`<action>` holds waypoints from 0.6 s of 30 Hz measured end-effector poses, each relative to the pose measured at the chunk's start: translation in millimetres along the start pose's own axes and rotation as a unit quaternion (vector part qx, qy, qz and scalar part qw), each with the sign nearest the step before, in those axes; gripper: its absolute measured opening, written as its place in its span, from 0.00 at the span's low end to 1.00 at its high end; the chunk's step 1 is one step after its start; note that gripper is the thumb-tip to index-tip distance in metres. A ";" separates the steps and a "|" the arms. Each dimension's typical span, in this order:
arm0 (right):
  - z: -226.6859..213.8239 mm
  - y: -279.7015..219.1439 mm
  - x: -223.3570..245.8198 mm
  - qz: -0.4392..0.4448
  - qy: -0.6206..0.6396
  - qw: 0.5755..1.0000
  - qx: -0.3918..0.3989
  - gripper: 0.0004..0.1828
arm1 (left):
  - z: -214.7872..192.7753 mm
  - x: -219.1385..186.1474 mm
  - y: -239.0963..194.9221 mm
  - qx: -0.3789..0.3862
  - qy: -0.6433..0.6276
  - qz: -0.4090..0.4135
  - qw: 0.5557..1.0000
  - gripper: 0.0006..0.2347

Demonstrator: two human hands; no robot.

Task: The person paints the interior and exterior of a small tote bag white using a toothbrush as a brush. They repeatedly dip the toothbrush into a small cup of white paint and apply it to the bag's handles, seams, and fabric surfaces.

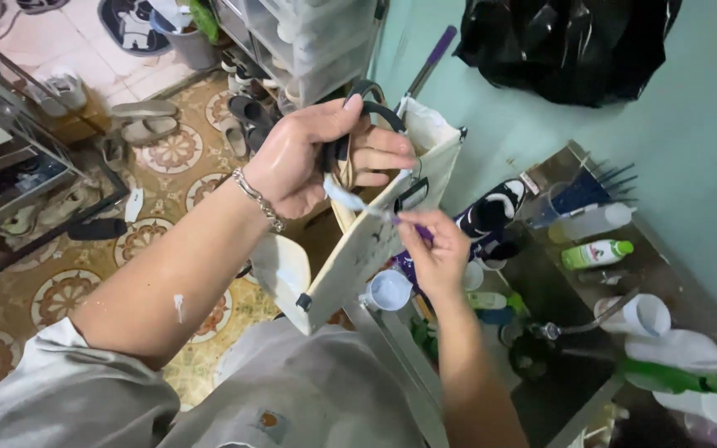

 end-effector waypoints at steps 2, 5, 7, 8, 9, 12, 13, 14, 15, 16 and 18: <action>-7.0 -15.4 -22.9 -0.002 0.015 1.000 0.021 0.05 | -5.4 1.7 -0.6 -0.011 -0.008 0.002 1.000 0.27; -12.3 -2.8 -27.5 -0.081 0.016 0.995 0.058 0.04 | 0.6 3.3 -1.7 -0.020 -0.001 0.012 1.000 0.17; -7.3 12.2 1.4 -0.081 -0.018 0.995 0.054 0.05 | 4.6 5.1 1.4 -0.022 0.031 0.005 0.999 0.21; -3.7 20.0 15.9 -0.083 -0.051 0.994 0.045 0.07 | 6.8 5.1 3.0 -0.021 0.066 -0.003 0.998 0.26; -6.6 18.9 13.7 -0.081 -0.050 0.994 0.045 0.07 | 6.9 2.3 0.9 -0.023 0.066 -0.004 0.998 0.26; -16.3 23.7 1.9 -0.103 -0.040 0.989 0.094 0.05 | 6.0 -10.4 0.7 -0.031 0.052 0.005 0.998 0.15; -22.7 24.7 -5.4 -0.107 -0.062 0.987 0.106 0.05 | 5.1 -13.1 0.5 -0.026 0.080 0.015 0.996 0.16; -29.4 17.2 -10.3 -0.103 -0.082 0.984 0.119 0.06 | 3.6 -11.5 -3.7 -0.024 0.105 0.018 0.994 0.17; -31.2 19.5 -5.1 -0.096 -0.082 0.985 0.119 0.06 | 3.0 -6.4 -4.0 -0.027 0.101 0.013 0.994 0.17; -34.5 28.0 -1.2 -0.096 -0.073 0.986 0.111 0.02 | 4.0 -3.5 -1.6 -0.015 0.089 0.010 0.996 0.16; -33.0 40.1 10.5 -0.096 -0.067 0.988 0.103 0.04 | 8.0 -3.2 -0.5 -0.002 0.076 0.008 0.997 0.15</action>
Point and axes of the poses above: each hand's wrist, its own y-axis towards the middle knuckle, its own z-axis out of the palm, x = y × z, the point moved 3 cm from there along y, towards the middle knuckle, and after that the axes turned 3 degrees about -x, right-handed, at the moved point
